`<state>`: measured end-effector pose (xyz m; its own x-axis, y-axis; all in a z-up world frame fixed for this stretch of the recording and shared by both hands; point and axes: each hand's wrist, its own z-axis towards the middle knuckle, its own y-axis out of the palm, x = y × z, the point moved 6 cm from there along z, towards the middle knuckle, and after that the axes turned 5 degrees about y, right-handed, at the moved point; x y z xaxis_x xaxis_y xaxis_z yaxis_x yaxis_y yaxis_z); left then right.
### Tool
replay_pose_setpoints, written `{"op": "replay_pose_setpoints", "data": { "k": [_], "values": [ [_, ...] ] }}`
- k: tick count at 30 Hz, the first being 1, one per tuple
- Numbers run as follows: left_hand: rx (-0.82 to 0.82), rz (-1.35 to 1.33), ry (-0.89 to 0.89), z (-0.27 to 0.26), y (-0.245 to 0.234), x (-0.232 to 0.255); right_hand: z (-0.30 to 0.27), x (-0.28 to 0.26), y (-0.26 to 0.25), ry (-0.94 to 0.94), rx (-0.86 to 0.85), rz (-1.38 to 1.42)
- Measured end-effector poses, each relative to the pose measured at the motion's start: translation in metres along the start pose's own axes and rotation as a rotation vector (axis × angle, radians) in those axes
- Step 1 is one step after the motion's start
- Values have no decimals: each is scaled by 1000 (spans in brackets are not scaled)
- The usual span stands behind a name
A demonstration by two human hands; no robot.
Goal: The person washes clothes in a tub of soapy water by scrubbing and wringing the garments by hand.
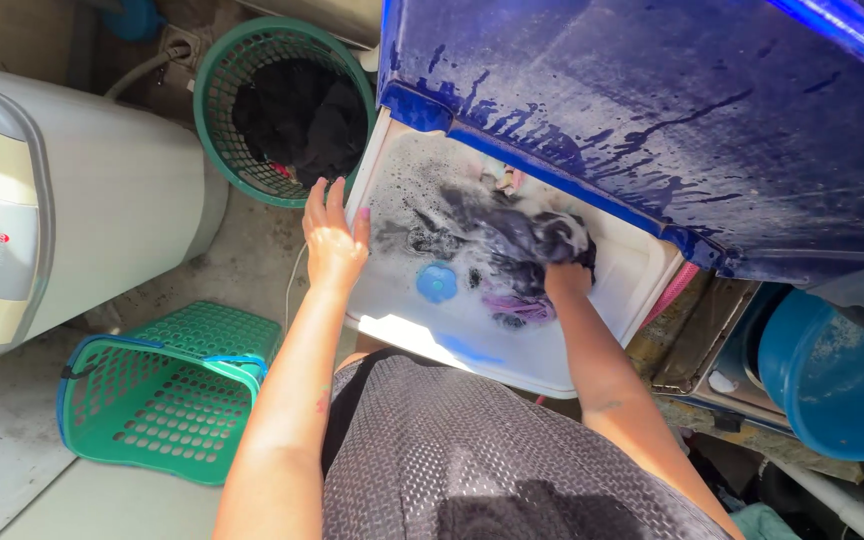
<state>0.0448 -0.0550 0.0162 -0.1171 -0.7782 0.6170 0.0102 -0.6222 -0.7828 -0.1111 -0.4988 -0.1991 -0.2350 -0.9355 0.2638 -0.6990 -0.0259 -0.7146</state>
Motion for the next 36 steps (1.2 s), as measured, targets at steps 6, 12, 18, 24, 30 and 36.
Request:
{"op": "replay_pose_setpoints", "data": {
  "k": [6, 12, 18, 24, 30, 36],
  "values": [
    [88, 124, 143, 1, 0, 10, -50, -25, -42, -139, -118, -70],
    [94, 106, 108, -1, 1, 8, -29, -153, -92, -615, 346, 579],
    [65, 78, 5, -4, 5, -1, -29, -271, -94, -708, 119, 75],
    [39, 36, -45, -6, 5, -4, 19, -166, 1, -348, -91, -194],
    [51, 19, -23, -5, 7, -5, 19, -40, -7, -306, 210, 308],
    [79, 15, 37, -2, 3, 1, -47, 2, -62, -211, -292, 1595]
  ]
}}
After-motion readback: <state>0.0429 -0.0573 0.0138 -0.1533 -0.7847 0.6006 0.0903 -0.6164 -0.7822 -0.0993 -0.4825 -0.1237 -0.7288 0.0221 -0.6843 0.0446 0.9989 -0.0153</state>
